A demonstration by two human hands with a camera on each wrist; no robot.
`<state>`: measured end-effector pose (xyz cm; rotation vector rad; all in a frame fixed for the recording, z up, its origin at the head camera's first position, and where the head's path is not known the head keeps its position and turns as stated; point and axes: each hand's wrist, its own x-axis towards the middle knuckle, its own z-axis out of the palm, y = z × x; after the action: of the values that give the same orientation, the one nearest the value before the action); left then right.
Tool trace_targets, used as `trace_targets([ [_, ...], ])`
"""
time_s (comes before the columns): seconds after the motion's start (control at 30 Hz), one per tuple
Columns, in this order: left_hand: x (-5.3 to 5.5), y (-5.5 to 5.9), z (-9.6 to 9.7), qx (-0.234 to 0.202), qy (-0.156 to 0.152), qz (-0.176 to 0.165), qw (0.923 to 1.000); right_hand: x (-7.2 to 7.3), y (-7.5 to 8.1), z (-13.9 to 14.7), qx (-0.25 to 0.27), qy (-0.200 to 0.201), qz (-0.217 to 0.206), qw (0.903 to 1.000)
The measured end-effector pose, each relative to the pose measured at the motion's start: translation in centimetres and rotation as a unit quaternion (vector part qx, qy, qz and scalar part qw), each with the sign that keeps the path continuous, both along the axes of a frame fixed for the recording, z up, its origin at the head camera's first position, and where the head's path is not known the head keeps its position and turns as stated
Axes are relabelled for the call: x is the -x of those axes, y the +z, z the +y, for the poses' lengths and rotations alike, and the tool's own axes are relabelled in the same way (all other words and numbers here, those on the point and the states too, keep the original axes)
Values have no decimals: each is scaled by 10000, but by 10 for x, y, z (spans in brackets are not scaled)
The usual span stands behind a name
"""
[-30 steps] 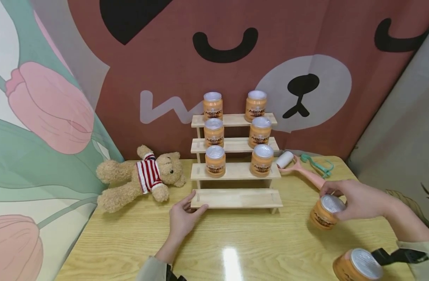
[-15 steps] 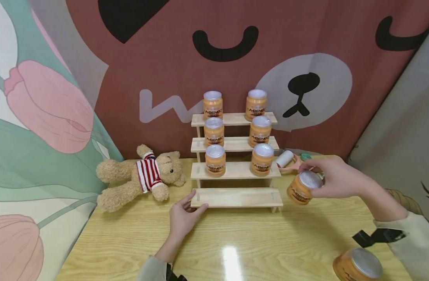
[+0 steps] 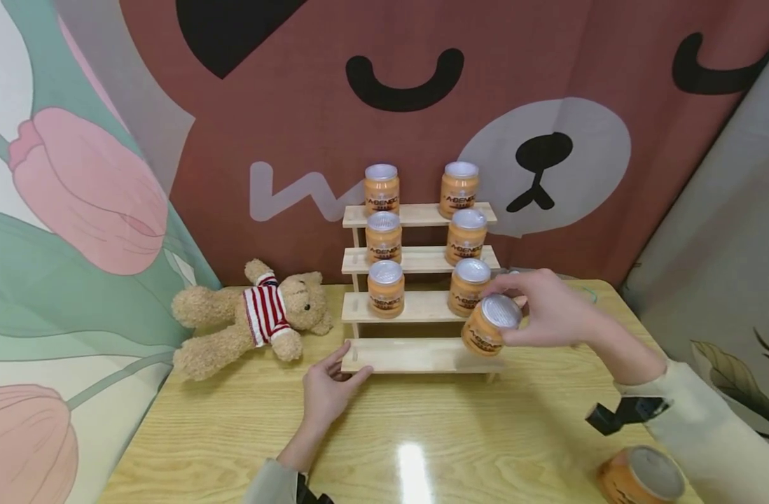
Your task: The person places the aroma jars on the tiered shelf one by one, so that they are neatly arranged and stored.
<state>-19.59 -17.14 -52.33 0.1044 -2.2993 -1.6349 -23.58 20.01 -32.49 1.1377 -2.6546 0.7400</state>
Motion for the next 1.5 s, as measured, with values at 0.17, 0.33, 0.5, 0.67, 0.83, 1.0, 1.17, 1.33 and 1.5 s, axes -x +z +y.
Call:
trace_targets([
  [0.17, -1, -1, 0, 13, 18, -30, 10000, 4, -3, -24, 103, 269, 203, 9994],
  [0.33, -1, -2, -1, 0, 28, -59, 10000, 5, -4, -47, 153, 345, 171, 9991],
  [0.5, -1, -1, -1, 32, 43, -32, 10000, 6, -5, -71, 234, 361, 128, 9990],
  [0.67, -1, -1, 0, 27, 14, 2, 10000, 9, -13, -91, 205, 227, 33, 9995],
  [0.83, -1, -2, 0, -5, -1, -7, 10000, 13, -25, -108, 204, 290, -234, 9991],
  [1.0, 0, -2, 0, 10, -18, 95, 10000, 16, -33, -125, 132, 321, -101, 9993],
  [1.17, 1, -1, 0, 43, -13, 242, 9997, 16, -38, -141, 59, 295, -180, 9994],
  [1.33, 2, -2, -1, 65, 18, 215, 9997, 16, -43, -153, -60, 321, -78, 9994],
  [1.5, 3, -2, -2, -12, -4, 152, 9999, 16, -50, -159, -145, 347, -38, 9993],
])
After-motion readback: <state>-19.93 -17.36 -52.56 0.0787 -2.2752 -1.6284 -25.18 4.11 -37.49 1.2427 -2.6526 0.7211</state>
